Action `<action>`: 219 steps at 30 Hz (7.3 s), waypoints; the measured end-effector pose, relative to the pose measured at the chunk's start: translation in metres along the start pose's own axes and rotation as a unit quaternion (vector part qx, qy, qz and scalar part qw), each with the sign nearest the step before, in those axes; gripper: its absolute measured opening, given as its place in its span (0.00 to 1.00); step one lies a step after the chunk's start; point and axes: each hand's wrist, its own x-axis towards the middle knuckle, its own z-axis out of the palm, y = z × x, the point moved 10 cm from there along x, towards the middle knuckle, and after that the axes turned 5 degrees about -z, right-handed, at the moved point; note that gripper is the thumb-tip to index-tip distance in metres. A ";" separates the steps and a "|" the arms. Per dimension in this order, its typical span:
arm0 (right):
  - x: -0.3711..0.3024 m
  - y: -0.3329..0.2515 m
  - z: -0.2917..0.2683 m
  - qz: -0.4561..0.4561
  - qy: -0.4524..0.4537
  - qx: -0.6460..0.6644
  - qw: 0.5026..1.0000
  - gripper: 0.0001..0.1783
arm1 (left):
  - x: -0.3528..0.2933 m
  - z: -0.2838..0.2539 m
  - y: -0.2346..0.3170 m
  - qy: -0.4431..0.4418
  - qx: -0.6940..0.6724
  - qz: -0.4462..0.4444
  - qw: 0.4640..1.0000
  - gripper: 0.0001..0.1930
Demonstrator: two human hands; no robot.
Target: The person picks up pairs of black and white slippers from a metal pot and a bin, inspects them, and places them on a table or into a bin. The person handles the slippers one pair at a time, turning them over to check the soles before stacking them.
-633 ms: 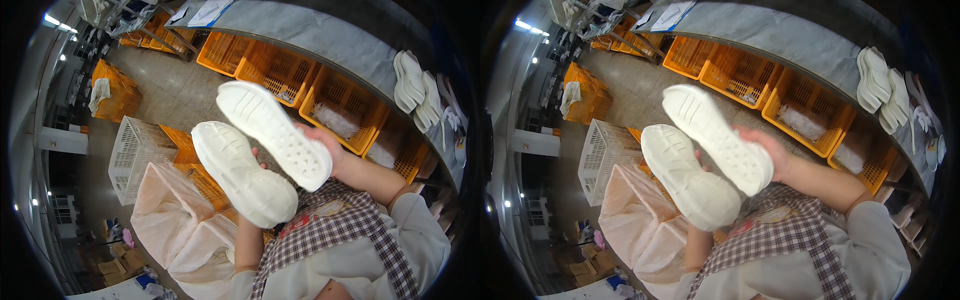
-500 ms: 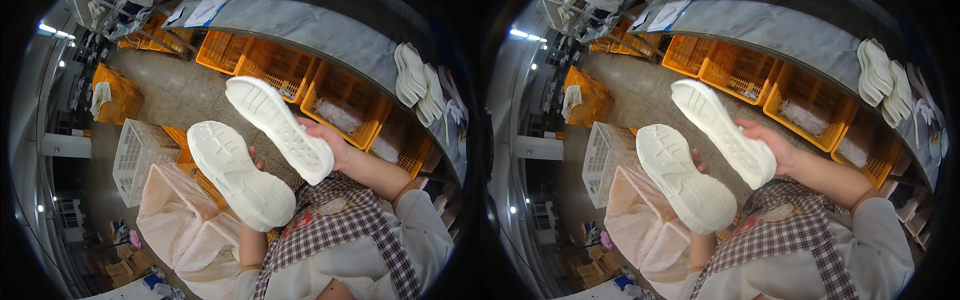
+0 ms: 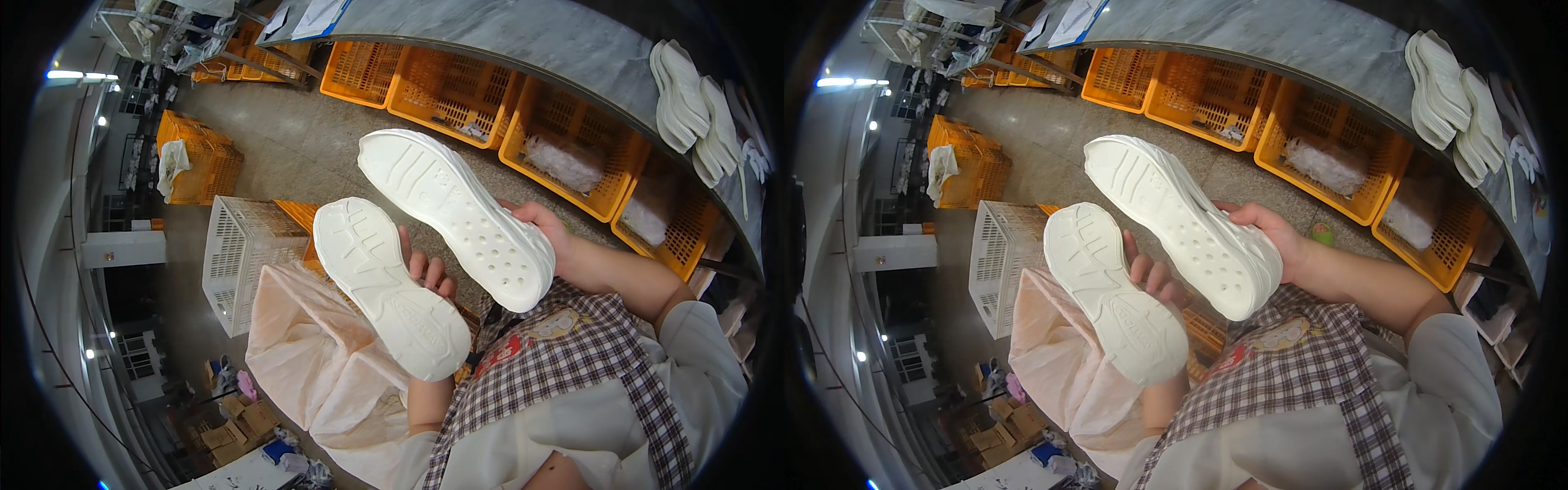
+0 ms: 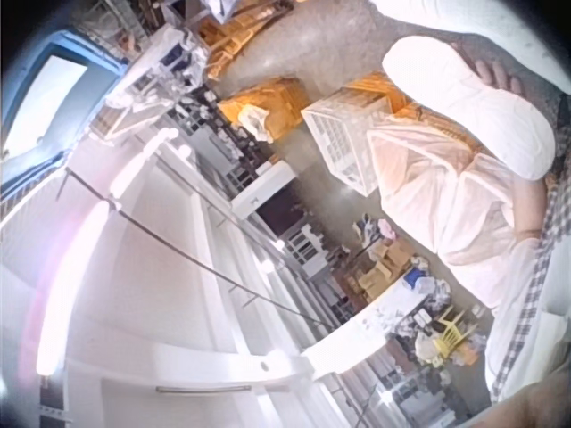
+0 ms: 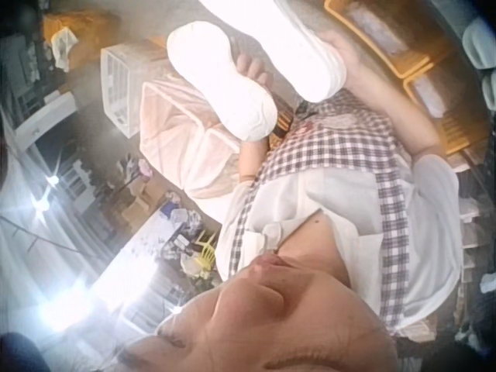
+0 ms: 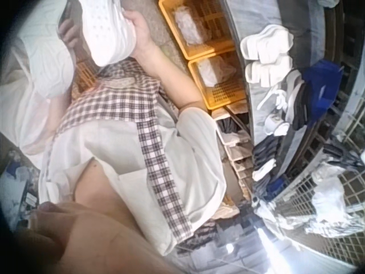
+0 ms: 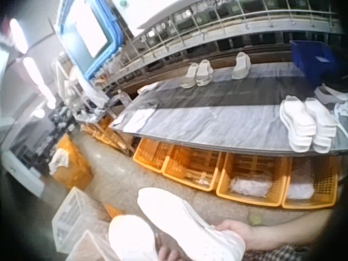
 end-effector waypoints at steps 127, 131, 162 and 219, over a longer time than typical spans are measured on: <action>0.053 0.375 -0.152 0.429 -0.062 -0.780 0.451 0.11 | -0.782 -0.570 0.209 0.802 0.546 -0.071 0.233 0.44; 0.070 0.391 -0.147 0.421 -0.099 -0.793 0.429 0.11 | -0.780 -0.570 0.206 0.839 0.454 -0.008 0.300 0.44; 0.081 -0.630 -0.072 -0.642 0.458 -0.385 0.480 0.23 | -0.034 -0.087 0.287 0.534 0.700 0.264 0.395 0.30; 0.267 0.091 0.150 -0.072 -0.121 -0.675 0.724 0.54 | 0.078 -0.052 0.293 0.100 0.205 0.163 0.960 0.29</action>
